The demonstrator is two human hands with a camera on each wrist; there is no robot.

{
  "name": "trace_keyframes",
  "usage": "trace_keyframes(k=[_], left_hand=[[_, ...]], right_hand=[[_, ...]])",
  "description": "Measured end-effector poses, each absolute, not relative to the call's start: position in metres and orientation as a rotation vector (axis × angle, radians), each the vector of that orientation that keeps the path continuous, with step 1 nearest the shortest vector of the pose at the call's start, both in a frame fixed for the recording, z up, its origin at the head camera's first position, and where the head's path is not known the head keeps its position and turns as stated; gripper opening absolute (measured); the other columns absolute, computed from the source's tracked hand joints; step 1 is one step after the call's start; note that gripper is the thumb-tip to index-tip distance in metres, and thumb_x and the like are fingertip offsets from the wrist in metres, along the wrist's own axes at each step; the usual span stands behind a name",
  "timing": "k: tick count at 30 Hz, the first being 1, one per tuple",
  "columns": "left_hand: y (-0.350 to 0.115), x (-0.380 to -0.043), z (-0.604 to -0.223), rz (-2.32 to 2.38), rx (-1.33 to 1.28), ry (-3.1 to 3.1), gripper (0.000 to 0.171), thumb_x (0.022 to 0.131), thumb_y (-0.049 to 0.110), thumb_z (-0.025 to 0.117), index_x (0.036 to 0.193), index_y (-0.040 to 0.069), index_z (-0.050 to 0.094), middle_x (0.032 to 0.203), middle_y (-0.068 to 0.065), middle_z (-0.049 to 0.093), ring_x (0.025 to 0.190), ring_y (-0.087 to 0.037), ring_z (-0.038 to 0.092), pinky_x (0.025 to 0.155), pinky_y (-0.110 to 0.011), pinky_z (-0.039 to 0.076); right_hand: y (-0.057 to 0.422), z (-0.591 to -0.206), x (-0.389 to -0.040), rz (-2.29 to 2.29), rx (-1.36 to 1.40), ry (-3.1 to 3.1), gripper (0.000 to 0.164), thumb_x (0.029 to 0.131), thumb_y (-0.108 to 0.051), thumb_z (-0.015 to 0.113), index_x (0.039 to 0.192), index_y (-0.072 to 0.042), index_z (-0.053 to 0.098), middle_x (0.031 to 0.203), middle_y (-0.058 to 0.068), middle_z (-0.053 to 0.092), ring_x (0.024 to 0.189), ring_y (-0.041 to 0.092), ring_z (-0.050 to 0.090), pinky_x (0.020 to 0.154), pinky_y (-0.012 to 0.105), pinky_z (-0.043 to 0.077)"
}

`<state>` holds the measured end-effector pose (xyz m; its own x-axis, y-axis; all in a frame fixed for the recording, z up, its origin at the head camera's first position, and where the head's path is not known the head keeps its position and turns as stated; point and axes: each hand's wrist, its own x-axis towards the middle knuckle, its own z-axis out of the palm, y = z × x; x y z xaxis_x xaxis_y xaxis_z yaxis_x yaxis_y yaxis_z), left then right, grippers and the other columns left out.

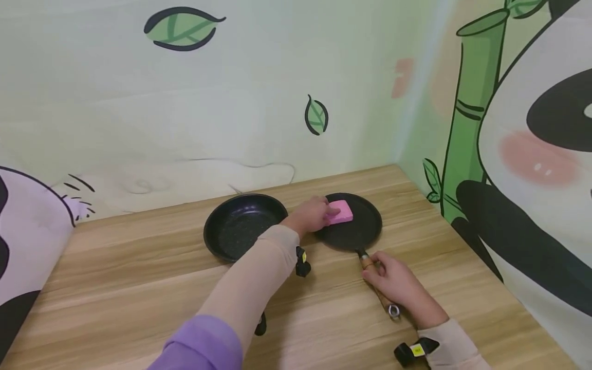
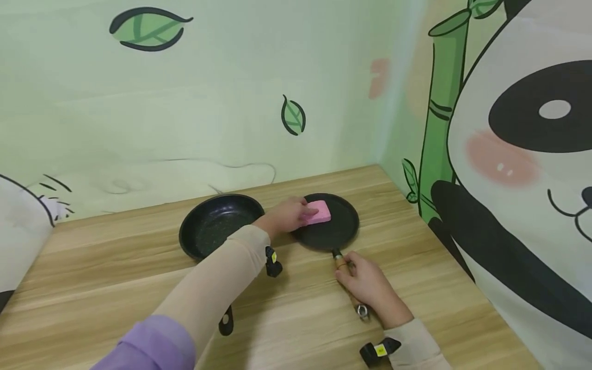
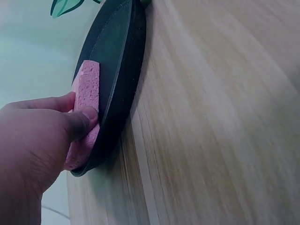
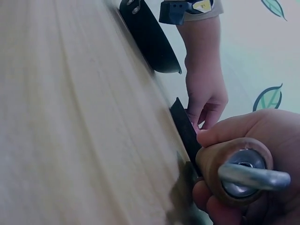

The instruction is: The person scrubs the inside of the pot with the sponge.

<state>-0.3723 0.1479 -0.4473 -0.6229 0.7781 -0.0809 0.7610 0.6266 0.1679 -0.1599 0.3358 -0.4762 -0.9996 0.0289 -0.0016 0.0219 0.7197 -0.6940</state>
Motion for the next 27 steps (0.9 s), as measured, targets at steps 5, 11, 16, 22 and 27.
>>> trace_keyframes(k=[5,11,16,22,27], left_hand=[[0.148,-0.377,-0.442,0.144,1.283,2.733,0.046,0.1,0.018,0.063,0.145,0.024,0.056,0.135,-0.014,0.059,0.123,-0.028,0.052,0.11,-0.036,0.04],[0.153,-0.377,-0.443,0.102,1.271,2.776,0.043,0.101,0.017,0.06,0.144,0.023,0.057,0.133,-0.012,0.061,0.125,-0.029,0.053,0.109,-0.037,0.041],[0.161,-0.373,-0.447,0.061,1.248,2.827,0.039,0.105,0.019,0.053,0.143,0.022,0.059,0.128,-0.011,0.063,0.117,-0.029,0.056,0.106,-0.036,0.043],[0.177,-0.366,-0.447,0.149,1.126,2.836,0.038,0.107,0.027,0.048,0.143,0.021,0.06,0.131,-0.008,0.062,0.124,-0.028,0.054,0.111,-0.036,0.039],[0.196,-0.354,-0.447,0.066,1.156,2.821,0.039,0.107,0.027,0.05,0.145,0.028,0.057,0.135,-0.006,0.059,0.127,-0.027,0.053,0.108,-0.037,0.042]], right_hand=[[0.337,-0.471,-0.163,1.154,0.015,-2.897,0.026,0.092,-0.019,0.072,0.111,-0.005,0.064,0.067,0.002,0.049,0.056,0.016,0.046,0.051,0.03,0.037],[0.339,-0.469,-0.163,1.146,0.029,-2.903,0.024,0.091,-0.019,0.073,0.109,-0.005,0.065,0.067,0.001,0.048,0.056,0.016,0.045,0.05,0.029,0.036],[0.339,-0.471,-0.163,1.167,0.045,-2.905,0.024,0.091,-0.019,0.073,0.108,-0.005,0.065,0.066,0.0,0.048,0.054,0.015,0.045,0.048,0.028,0.035],[0.339,-0.472,-0.162,1.187,0.046,-2.902,0.023,0.091,-0.02,0.073,0.108,-0.006,0.065,0.066,0.0,0.048,0.054,0.015,0.044,0.048,0.028,0.034],[0.34,-0.474,-0.162,1.165,0.035,-2.899,0.023,0.091,-0.019,0.074,0.106,-0.005,0.064,0.065,0.0,0.047,0.053,0.015,0.044,0.048,0.028,0.034]])
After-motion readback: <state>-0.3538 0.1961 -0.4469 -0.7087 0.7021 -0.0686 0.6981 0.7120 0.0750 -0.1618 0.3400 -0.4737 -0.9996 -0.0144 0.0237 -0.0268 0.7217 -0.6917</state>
